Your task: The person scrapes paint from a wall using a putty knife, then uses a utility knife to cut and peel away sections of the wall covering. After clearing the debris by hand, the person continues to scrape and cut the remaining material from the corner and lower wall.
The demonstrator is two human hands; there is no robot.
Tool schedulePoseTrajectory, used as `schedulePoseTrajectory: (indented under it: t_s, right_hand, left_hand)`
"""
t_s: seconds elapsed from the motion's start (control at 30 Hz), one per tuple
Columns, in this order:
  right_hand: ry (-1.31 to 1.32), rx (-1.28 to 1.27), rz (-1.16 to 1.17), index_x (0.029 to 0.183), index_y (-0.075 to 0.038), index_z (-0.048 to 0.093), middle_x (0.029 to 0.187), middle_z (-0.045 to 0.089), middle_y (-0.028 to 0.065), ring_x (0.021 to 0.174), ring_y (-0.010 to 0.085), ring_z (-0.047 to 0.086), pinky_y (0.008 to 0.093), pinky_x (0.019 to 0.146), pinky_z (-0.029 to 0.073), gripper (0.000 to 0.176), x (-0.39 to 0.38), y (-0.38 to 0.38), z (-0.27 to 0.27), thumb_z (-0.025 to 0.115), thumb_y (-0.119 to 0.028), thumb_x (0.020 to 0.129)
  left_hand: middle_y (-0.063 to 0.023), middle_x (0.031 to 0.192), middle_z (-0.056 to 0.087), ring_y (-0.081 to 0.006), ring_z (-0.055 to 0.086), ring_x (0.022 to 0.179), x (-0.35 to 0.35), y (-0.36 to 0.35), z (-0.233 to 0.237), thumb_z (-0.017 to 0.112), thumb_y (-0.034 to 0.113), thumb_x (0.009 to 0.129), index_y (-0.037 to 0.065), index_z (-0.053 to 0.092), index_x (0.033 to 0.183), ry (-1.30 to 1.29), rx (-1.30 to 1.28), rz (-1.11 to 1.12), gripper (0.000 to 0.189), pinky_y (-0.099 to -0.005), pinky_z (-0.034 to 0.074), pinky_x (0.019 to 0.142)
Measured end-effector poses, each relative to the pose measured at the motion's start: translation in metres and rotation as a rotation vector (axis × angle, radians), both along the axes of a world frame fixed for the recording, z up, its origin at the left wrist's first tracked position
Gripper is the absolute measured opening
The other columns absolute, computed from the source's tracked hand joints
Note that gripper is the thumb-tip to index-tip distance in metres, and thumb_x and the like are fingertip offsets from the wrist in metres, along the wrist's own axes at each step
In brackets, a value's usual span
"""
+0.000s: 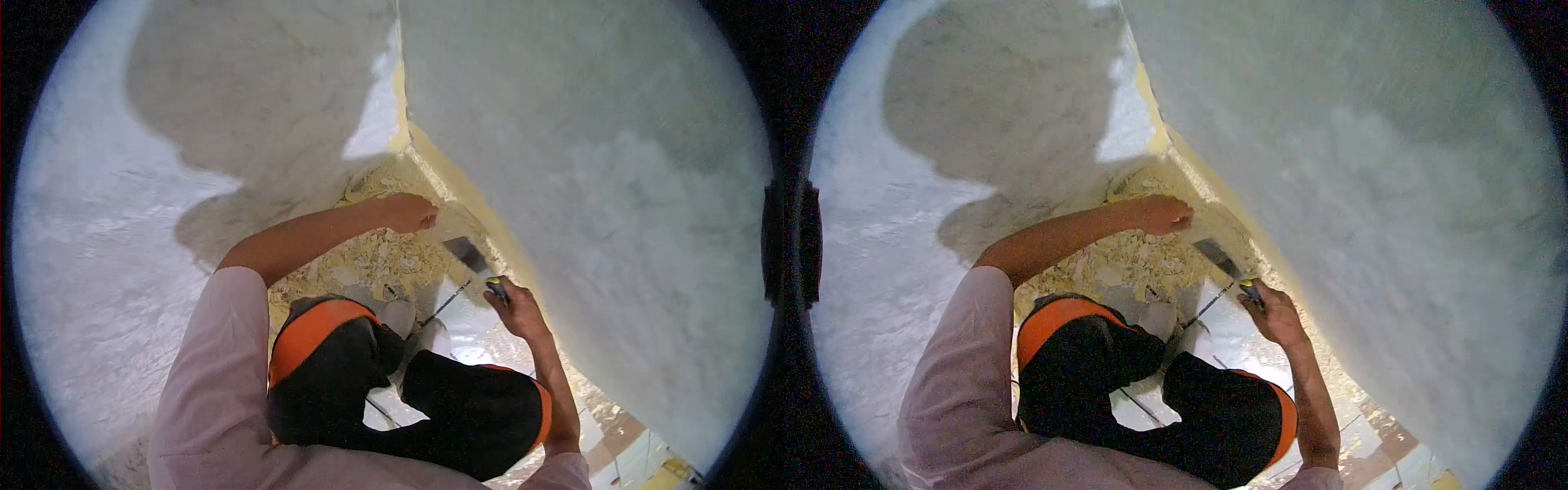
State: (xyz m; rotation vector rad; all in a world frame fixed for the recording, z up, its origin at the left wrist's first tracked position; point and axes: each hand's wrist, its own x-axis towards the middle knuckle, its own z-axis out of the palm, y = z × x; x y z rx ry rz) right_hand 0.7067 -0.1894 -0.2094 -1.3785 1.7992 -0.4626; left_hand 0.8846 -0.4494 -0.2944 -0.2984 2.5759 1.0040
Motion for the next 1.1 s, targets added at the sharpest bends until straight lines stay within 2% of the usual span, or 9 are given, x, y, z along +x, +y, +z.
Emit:
schedulePoseTrajectory:
  t_s: [0.03, 0.17, 0.27, 0.33, 0.5, 0.63, 0.77, 0.97, 1.1]
  right_hand:
    - [0.030, 0.045, -0.039, 0.107, -0.007, 0.049, 0.079, 0.061, 0.0215, 0.076, 0.0374, 0.061, 0.0430, 0.067, 0.047, 0.030, 0.000, 0.008, -0.012, 0.048, -0.031, 0.089]
    - [0.029, 0.060, -0.256, 0.111, -0.008, 0.045, 0.073, 0.059, 0.0218, 0.073, 0.0375, 0.061, 0.0426, 0.065, 0.046, 0.031, 0.007, 0.019, -0.038, 0.044, -0.032, 0.091]
    - [0.010, 0.275, -0.201, 0.113, -0.008, 0.047, 0.078, 0.060, 0.0219, 0.073, 0.0366, 0.061, 0.0429, 0.065, 0.046, 0.033, 0.009, 0.014, -0.036, 0.044, -0.032, 0.091]
    - [0.171, -0.079, -0.117, 0.117, -0.009, 0.050, 0.078, 0.059, 0.0196, 0.072, 0.0343, 0.060, 0.0425, 0.064, 0.047, 0.034, 0.010, 0.027, -0.054, 0.047, -0.027, 0.089]
    - [0.442, -0.078, -0.163, 0.119, -0.017, 0.051, 0.086, 0.057, 0.0145, 0.068, 0.0301, 0.059, 0.0400, 0.059, 0.049, 0.036, 0.022, 0.002, -0.070, 0.054, -0.020, 0.083]
    - [0.394, -0.190, -0.138, 0.119, -0.018, 0.053, 0.086, 0.054, 0.0150, 0.070, 0.0307, 0.059, 0.0395, 0.060, 0.050, 0.037, 0.052, -0.052, -0.136, 0.055, -0.019, 0.082]
    - [0.287, -0.220, -0.149, 0.121, -0.020, 0.052, 0.085, 0.053, 0.0110, 0.068, 0.0288, 0.056, 0.0387, 0.062, 0.048, 0.040, 0.073, -0.047, -0.116, 0.056, -0.017, 0.081]
    - [0.485, -0.295, -0.204, 0.113, -0.009, 0.055, 0.084, 0.054, 0.0086, 0.084, 0.0256, 0.052, 0.0370, 0.075, 0.039, 0.042, 0.043, 0.078, -0.113, 0.064, -0.010, 0.072]
    - [0.569, -0.298, -0.368, 0.110, -0.008, 0.055, 0.090, 0.054, 0.0099, 0.088, 0.0279, 0.050, 0.0382, 0.075, 0.040, 0.043, 0.036, 0.193, -0.140, 0.066, -0.009, 0.069]
  left_hand:
    - [-0.0170, 0.107, 0.054, -0.0320, 0.052, 0.101, 0.000, -0.003, -0.013, 0.043, 0.037, 0.090, 0.003, 0.054, 0.099, -0.019, -0.052, -0.016, 0.037, -0.0436, 0.041, 0.085]
    - [-0.0148, 0.139, 0.028, -0.0351, 0.021, 0.130, 0.024, -0.003, -0.068, 0.038, 0.050, 0.088, 0.008, 0.037, 0.130, 0.014, -0.409, -0.043, 0.059, -0.0535, 0.017, 0.105]
    - [-0.0150, 0.137, 0.030, -0.0347, 0.022, 0.131, 0.042, 0.008, -0.060, 0.038, 0.050, 0.089, 0.009, 0.035, 0.131, 0.019, -0.558, -0.039, 0.058, -0.0544, 0.017, 0.104]
    - [-0.0145, 0.138, 0.030, -0.0348, 0.019, 0.131, 0.056, 0.010, -0.065, 0.036, 0.049, 0.090, 0.010, 0.034, 0.132, 0.039, -0.535, -0.024, 0.058, -0.0544, 0.015, 0.105]
    - [-0.0171, 0.133, 0.036, -0.0353, 0.028, 0.127, 0.056, 0.011, -0.086, 0.039, 0.039, 0.091, 0.006, 0.040, 0.127, 0.214, -0.548, 0.199, 0.049, -0.0573, 0.016, 0.103]
    - [-0.0199, 0.121, 0.046, -0.0343, 0.042, 0.113, 0.037, 0.003, -0.083, 0.043, 0.026, 0.091, 0.001, 0.047, 0.115, 0.265, -0.389, 0.514, 0.034, -0.0498, 0.029, 0.098]
    - [-0.0210, 0.115, 0.050, -0.0354, 0.047, 0.108, 0.034, -0.002, -0.047, 0.044, 0.023, 0.090, 0.000, 0.049, 0.111, 0.324, -0.176, 0.693, 0.031, -0.0404, 0.036, 0.095]
    - [-0.0188, 0.135, 0.032, -0.0321, 0.031, 0.126, 0.022, 0.010, -0.070, 0.039, 0.040, 0.091, 0.006, 0.038, 0.128, 0.347, -0.545, 0.122, 0.051, -0.0481, 0.024, 0.103]
    - [-0.0168, 0.140, 0.025, -0.0315, 0.025, 0.129, 0.025, 0.026, -0.088, 0.038, 0.044, 0.090, 0.007, 0.033, 0.132, 0.216, -0.570, 0.008, 0.056, -0.0503, 0.018, 0.105]
